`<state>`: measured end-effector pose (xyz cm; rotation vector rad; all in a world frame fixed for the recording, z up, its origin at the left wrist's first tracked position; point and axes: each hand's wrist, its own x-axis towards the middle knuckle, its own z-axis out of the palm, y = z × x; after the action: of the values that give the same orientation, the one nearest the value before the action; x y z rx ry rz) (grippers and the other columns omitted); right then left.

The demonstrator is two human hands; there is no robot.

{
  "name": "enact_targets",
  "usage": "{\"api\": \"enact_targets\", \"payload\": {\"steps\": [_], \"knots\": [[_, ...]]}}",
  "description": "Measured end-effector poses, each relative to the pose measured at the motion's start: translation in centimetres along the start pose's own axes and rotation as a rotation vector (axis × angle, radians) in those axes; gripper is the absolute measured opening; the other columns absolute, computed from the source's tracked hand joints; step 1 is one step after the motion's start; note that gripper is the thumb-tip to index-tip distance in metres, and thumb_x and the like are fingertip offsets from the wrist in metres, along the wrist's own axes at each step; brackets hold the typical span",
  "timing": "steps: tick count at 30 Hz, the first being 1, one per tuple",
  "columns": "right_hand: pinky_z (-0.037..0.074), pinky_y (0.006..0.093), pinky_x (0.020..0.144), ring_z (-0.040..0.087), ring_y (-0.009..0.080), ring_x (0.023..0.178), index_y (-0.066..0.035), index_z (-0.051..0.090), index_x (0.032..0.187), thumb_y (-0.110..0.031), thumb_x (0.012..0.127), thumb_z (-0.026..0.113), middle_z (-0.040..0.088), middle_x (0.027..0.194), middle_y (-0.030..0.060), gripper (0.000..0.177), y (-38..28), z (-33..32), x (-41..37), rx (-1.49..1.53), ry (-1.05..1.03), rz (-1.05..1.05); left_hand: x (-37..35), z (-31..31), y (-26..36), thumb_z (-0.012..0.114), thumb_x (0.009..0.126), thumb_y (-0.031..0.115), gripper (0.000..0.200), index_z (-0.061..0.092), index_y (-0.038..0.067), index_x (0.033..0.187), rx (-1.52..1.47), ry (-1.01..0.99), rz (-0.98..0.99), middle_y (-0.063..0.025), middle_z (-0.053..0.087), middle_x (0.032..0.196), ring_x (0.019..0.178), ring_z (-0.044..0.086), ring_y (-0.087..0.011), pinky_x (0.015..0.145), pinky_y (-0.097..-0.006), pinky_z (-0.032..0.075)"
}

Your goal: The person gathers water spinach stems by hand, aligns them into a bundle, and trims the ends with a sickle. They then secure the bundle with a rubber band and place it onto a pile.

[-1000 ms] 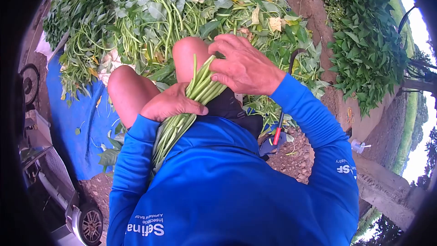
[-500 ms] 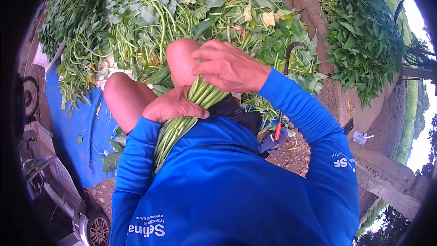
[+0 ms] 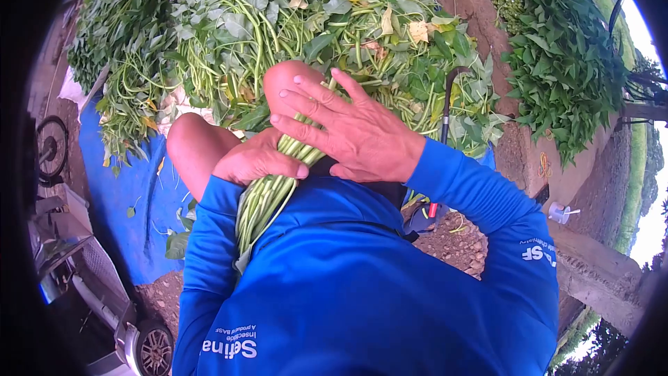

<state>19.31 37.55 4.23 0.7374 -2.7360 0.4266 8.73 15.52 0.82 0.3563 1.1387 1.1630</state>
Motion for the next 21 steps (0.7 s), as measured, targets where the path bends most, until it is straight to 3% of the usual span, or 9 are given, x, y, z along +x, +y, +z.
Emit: {"api": "enact_targets", "payload": {"steps": [4,6,7,11,14,15,17,19,21], "knots": [[0.054,0.043,0.099,0.07,0.0221,0.107,-0.011,0.069,0.108,-0.019,0.089,0.067,0.069,0.099,0.0046,0.021,2.0,1.3,0.3,-0.044,-0.263,-0.186,0.6,-1.0,-0.1,0.085,0.087,0.014,0.04,0.071,-0.001,0.122,0.079,-0.22,-0.096,-0.0086,0.076,0.102,0.095,0.072,-0.017,0.09,-0.0308,0.056],[0.054,0.04,0.092,0.069,0.0213,0.097,-0.011,0.065,0.101,-0.02,0.088,0.067,0.066,0.094,0.0033,0.016,2.5,1.4,1.2,-0.068,-0.165,-0.256,-0.3,-0.7,0.5,0.085,0.088,0.016,0.041,0.07,-0.001,0.123,0.007,-0.194,-0.097,-0.0093,0.076,0.104,0.1,0.072,-0.0179,0.094,-0.0319,0.056],[0.054,0.0385,0.089,0.068,0.0208,0.093,-0.011,0.064,0.098,-0.021,0.087,0.068,0.064,0.091,0.0027,0.015,2.9,1.0,2.0,-0.091,-0.119,-0.304,-0.6,-0.7,1.8,0.089,0.085,0.026,0.053,0.069,-0.001,0.125,0.123,-0.168,-0.056,-0.0095,0.076,0.109,0.107,0.071,-0.0193,0.097,-0.0319,0.054],[0.053,0.0392,0.093,0.068,0.0205,0.093,-0.012,0.061,0.095,-0.022,0.086,0.068,0.067,0.092,0.0018,0.015,3.5,-0.6,6.7,-0.197,-0.073,-0.37,-2.0,2.2,3.4,0.097,0.073,0.037,0.071,0.066,0.001,0.126,0.604,0.429,0.541,-0.0063,0.071,0.112,0.108,0.068,-0.0185,0.095,-0.031,0.054],[0.05,0.0425,0.103,0.068,0.0214,0.095,-0.012,0.062,0.099,-0.02,0.086,0.069,0.066,0.092,0.0015,0.017,5.3,-1.5,10.3,-0.222,-0.002,-0.578,-3.1,2.7,5.9,0.094,0.074,0.029,0.064,0.063,0.003,0.125,0.555,0.502,0.197,-0.0063,0.069,0.102,0.099,0.066,-0.0177,0.089,-0.0292,0.054],[0.046,0.0473,0.113,0.069,0.0252,0.1,-0.011,0.065,0.11,-0.016,0.082,0.074,0.07,0.097,0.0019,0.029,5.4,-2.0,11.2,-0.187,0.075,-0.559,-3.4,0.8,4.8,0.089,0.073,0.019,0.059,0.061,0.004,0.123,0.334,0.436,0.187,-0.0079,0.068,0.093,0.087,0.067,-0.0197,0.08,-0.0312,0.055],[0.047,0.0486,0.112,0.068,0.0259,0.105,-0.01,0.066,0.117,-0.014,0.08,0.077,0.072,0.104,0.0014,0.039,4.6,-4.3,11.6,-0.286,0.321,-0.334,-5.6,-0.1,4.5,0.085,0.072,0.01,0.055,0.06,0.004,0.121,0.02,0.506,0.213,-0.0108,0.069,0.09,0.077,0.069,-0.0229,0.071,-0.0359,0.058],[0.051,0.0469,0.106,0.07,0.0261,0.106,-0.008,0.067,0.121,-0.015,0.081,0.081,0.075,0.106,0.0033,0.043,3.7,-4.8,10.8,-0.088,0.53,-0.065,-7.3,-1.4,3.9,0.086,0.073,0.01,0.056,0.06,0.002,0.122,-0.093,0.55,0.27,-0.0117,0.068,0.089,0.076,0.069,-0.0234,0.068,-0.0364,0.059],[0.055,0.0415,0.093,0.071,0.0235,0.099,-0.006,0.067,0.121,-0.019,0.084,0.083,0.076,0.102,0.0058,0.041,3.3,-4.0,9.9,0.392,0.573,0.215,-8.4,-2.7,3.1,0.087,0.074,0.011,0.057,0.06,0.002,0.123,-0.12,0.585,0.341,-0.0115,0.068,0.089,0.076,0.07,-0.0235,0.068,-0.0362,0.059]]}}
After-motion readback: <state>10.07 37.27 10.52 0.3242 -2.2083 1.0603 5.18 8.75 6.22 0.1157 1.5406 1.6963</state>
